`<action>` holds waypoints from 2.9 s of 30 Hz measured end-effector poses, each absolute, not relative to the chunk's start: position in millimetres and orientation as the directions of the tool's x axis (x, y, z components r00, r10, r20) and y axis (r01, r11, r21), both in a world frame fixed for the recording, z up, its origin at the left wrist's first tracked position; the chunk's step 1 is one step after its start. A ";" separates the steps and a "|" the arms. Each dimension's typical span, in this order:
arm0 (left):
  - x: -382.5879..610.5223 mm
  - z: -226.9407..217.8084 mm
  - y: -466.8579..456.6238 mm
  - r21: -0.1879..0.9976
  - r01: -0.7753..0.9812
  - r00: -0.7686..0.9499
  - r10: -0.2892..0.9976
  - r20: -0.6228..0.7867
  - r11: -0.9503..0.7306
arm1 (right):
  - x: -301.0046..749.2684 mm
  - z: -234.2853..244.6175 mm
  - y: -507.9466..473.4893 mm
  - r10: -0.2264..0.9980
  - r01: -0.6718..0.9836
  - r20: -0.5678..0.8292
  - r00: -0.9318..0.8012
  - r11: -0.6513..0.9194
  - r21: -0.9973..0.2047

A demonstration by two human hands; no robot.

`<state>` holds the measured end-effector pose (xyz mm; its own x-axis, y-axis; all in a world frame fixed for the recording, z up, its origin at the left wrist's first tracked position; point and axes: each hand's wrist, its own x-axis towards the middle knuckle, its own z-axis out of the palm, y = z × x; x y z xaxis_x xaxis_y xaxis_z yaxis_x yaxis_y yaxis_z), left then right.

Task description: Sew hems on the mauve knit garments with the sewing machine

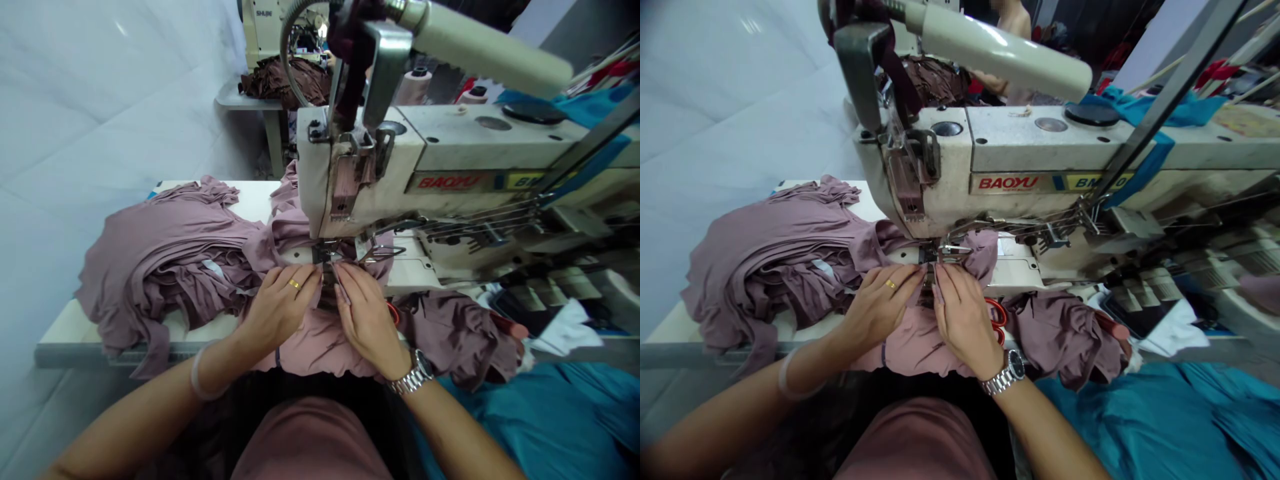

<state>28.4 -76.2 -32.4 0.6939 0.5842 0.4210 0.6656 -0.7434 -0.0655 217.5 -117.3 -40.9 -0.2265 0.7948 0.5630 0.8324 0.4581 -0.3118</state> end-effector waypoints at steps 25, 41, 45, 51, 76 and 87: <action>30.3 -29.4 -70.6 0.055 0.625 0.708 0.595 0.380 -0.779 | 215.6 -32.4 -114.7 0.804 0.902 0.419 -0.421 0.422 0.094; 33.9 -27.8 -71.7 -0.025 0.672 0.703 0.628 0.335 -0.740 | 219.7 -37.1 -111.8 0.765 0.888 0.504 -0.400 0.461 0.006; 34.8 -27.4 -70.6 -0.015 0.671 0.700 0.628 0.340 -0.741 | 219.0 -36.6 -110.1 0.780 0.893 0.494 -0.383 0.449 -0.017; 36.4 -26.7 -66.9 0.009 0.667 0.690 0.622 0.371 -0.745 | 218.9 -31.6 -105.7 0.808 0.899 0.452 -0.379 0.436 -0.026; 32.2 -23.4 -62.0 0.004 0.596 0.716 0.534 0.449 -0.803 | 214.4 -31.1 -94.8 0.782 0.860 0.551 -0.292 0.466 -0.206; 32.0 -19.9 -53.8 0.066 0.599 0.711 0.568 0.415 -0.798 | 223.7 -33.0 -91.0 0.822 0.817 0.495 -0.281 0.475 -0.325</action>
